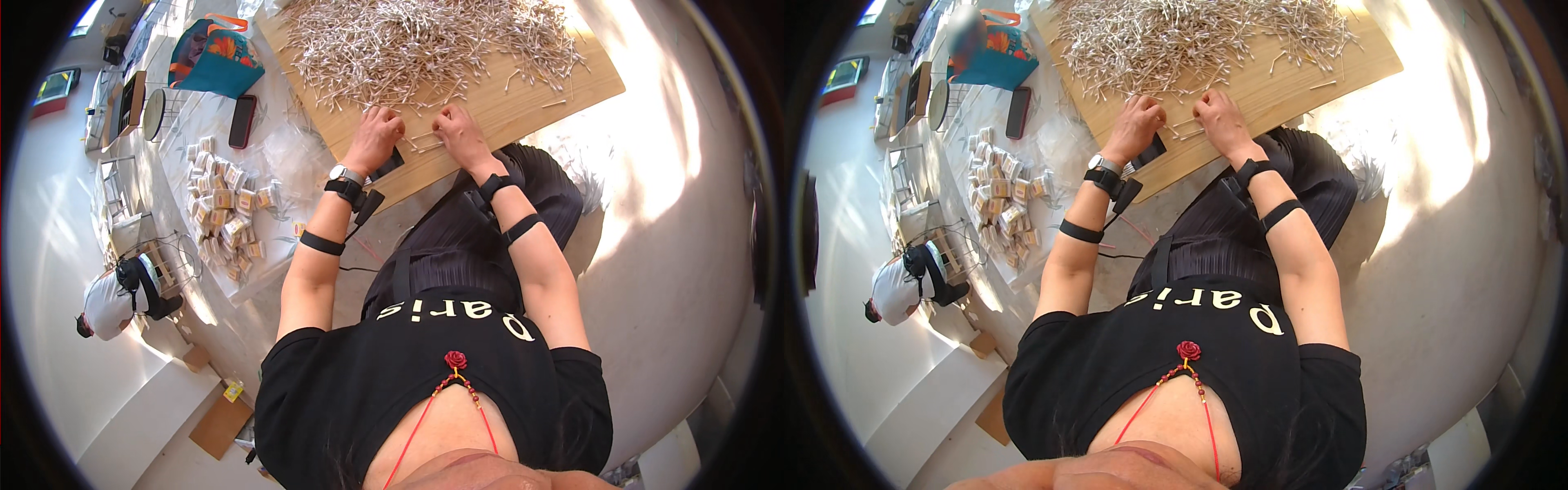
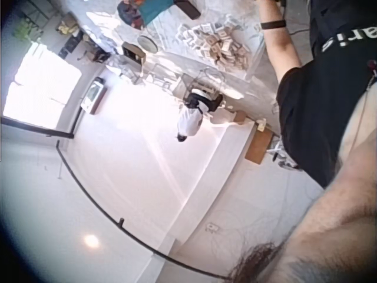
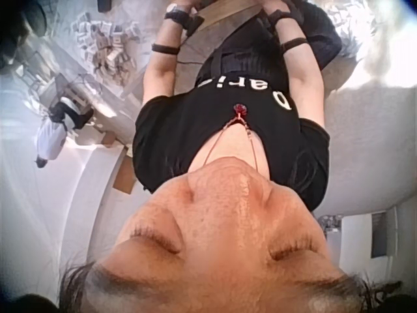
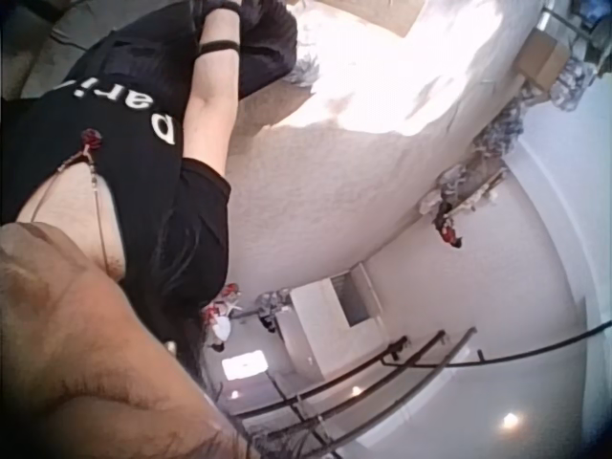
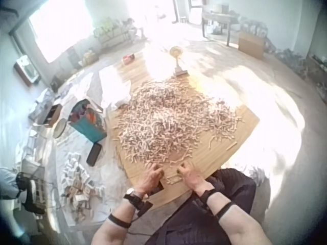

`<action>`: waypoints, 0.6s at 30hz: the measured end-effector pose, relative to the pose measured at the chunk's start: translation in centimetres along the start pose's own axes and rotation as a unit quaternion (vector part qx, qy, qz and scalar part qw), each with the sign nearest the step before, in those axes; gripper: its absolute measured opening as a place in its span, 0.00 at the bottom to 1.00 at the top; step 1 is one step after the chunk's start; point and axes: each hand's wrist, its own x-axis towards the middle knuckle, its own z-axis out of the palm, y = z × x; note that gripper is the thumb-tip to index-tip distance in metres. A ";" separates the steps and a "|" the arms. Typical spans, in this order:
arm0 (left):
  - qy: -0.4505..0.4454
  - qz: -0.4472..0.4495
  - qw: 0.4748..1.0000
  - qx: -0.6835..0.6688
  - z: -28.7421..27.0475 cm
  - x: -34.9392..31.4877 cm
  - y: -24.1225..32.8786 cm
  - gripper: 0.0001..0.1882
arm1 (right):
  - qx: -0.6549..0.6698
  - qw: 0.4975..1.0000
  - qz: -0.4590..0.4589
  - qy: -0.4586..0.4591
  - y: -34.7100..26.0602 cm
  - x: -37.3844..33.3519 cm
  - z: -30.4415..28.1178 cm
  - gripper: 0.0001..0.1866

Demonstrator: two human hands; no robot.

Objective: Packaging and organizing small product boxes and hygiene-related items using shredded paper filler.

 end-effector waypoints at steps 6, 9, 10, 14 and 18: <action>-0.021 0.000 1.000 0.002 -0.1 -0.4 -1.4 0.05 | 0.006 1.000 0.014 -0.005 0.6 0.2 -0.1 0.07; -0.022 0.003 1.000 0.002 -0.3 -0.5 -1.6 0.05 | -0.004 1.000 0.013 -0.007 0.6 -0.1 -0.2 0.06; -0.016 0.012 1.000 0.003 -0.4 -0.5 -1.6 0.05 | -0.012 1.000 0.013 -0.012 0.5 -0.1 -0.2 0.06; -0.029 0.028 0.999 -0.015 -0.9 0.0 -0.5 0.06 | -0.020 0.999 0.019 -0.024 0.4 -0.5 -0.3 0.05; -0.049 0.028 0.998 0.009 -0.8 0.0 -0.2 0.07 | -0.017 0.999 0.023 -0.038 -0.3 -0.5 -0.4 0.04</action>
